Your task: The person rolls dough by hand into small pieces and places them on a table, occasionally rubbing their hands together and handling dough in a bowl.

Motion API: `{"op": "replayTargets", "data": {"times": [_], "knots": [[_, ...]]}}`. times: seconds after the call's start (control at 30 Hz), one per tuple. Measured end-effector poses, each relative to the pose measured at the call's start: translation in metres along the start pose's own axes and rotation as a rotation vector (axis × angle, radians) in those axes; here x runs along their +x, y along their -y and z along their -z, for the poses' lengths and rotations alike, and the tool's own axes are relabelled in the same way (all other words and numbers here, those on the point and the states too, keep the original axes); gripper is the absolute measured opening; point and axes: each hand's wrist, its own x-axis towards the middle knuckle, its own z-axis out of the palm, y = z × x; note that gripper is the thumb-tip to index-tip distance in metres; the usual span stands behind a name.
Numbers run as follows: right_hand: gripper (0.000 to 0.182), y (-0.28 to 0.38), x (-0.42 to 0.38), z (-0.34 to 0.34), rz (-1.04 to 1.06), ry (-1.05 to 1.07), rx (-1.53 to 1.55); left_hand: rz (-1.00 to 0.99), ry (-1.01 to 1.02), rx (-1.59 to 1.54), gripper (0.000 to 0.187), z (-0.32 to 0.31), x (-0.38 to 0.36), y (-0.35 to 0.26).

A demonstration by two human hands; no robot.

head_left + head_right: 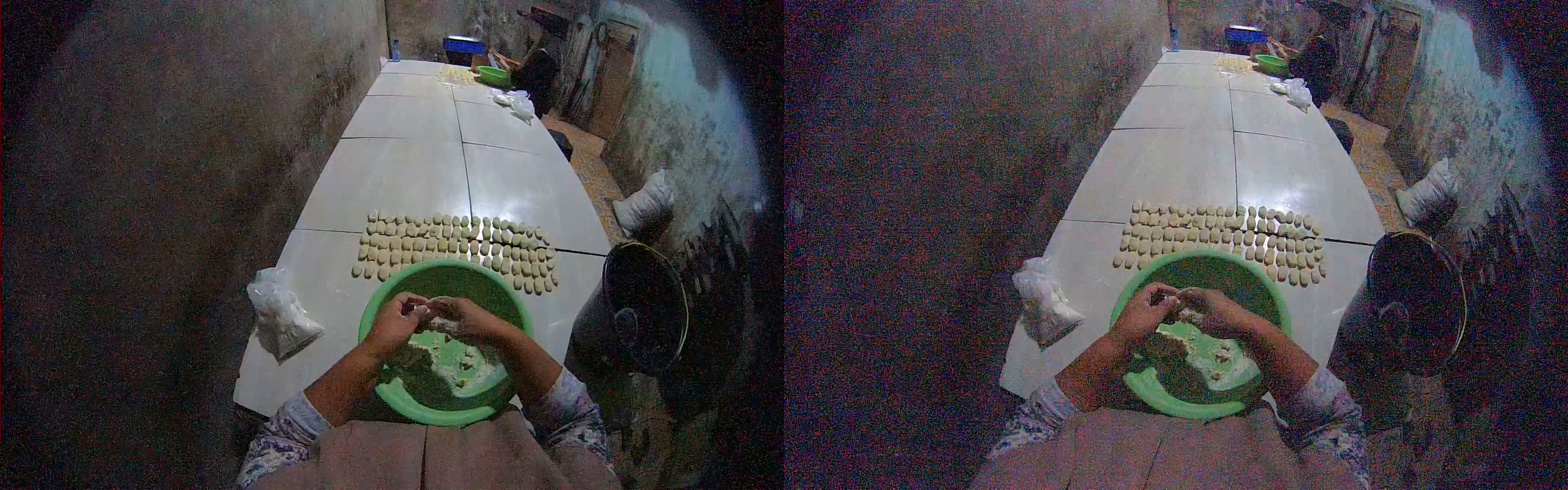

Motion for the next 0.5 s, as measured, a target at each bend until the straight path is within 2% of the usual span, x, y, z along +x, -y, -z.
{"op": "replayTargets", "data": {"times": [0.03,0.07,0.17,0.2,0.3,0.33,0.37,0.43,0.47,0.5], "knots": [[0.041,0.012,-0.004,0.003,-0.174,0.027,0.135,-0.012,-0.011,-0.032,0.025,0.000,0.000,-0.001],[0.043,0.022,-0.008,0.009,-0.124,0.053,0.044,0.011,-0.004,-0.105,0.025,0.000,-0.001,-0.003],[0.045,0.014,-0.003,0.012,-0.172,0.032,0.091,0.059,0.008,-0.168,0.028,-0.001,-0.003,-0.009],[0.036,0.014,-0.004,0.013,-0.120,0.028,0.025,0.061,0.000,-0.172,0.026,-0.001,-0.005,-0.011],[0.026,-0.004,0.002,0.012,-0.130,0.007,0.060,0.008,0.015,-0.106,0.018,-0.004,-0.006,-0.017],[0.025,-0.008,0.001,0.005,0.019,-0.056,0.071,0.035,0.042,-0.166,0.019,-0.006,-0.003,-0.010],[0.025,-0.011,0.003,0.004,0.020,-0.053,0.073,0.037,0.039,-0.165,0.019,-0.007,-0.002,-0.004],[0.030,-0.007,0.006,0.003,-0.073,-0.169,-0.106,-0.146,0.154,-0.359,0.023,-0.006,-0.003,-0.002],[0.032,0.000,0.004,-0.001,-0.087,-0.237,-0.237,-0.102,0.109,-0.203,0.030,-0.008,-0.006,-0.012],[0.032,0.009,0.002,-0.002,-0.086,-0.240,-0.238,-0.105,0.110,-0.203,0.030,-0.012,-0.007,-0.012]]}}
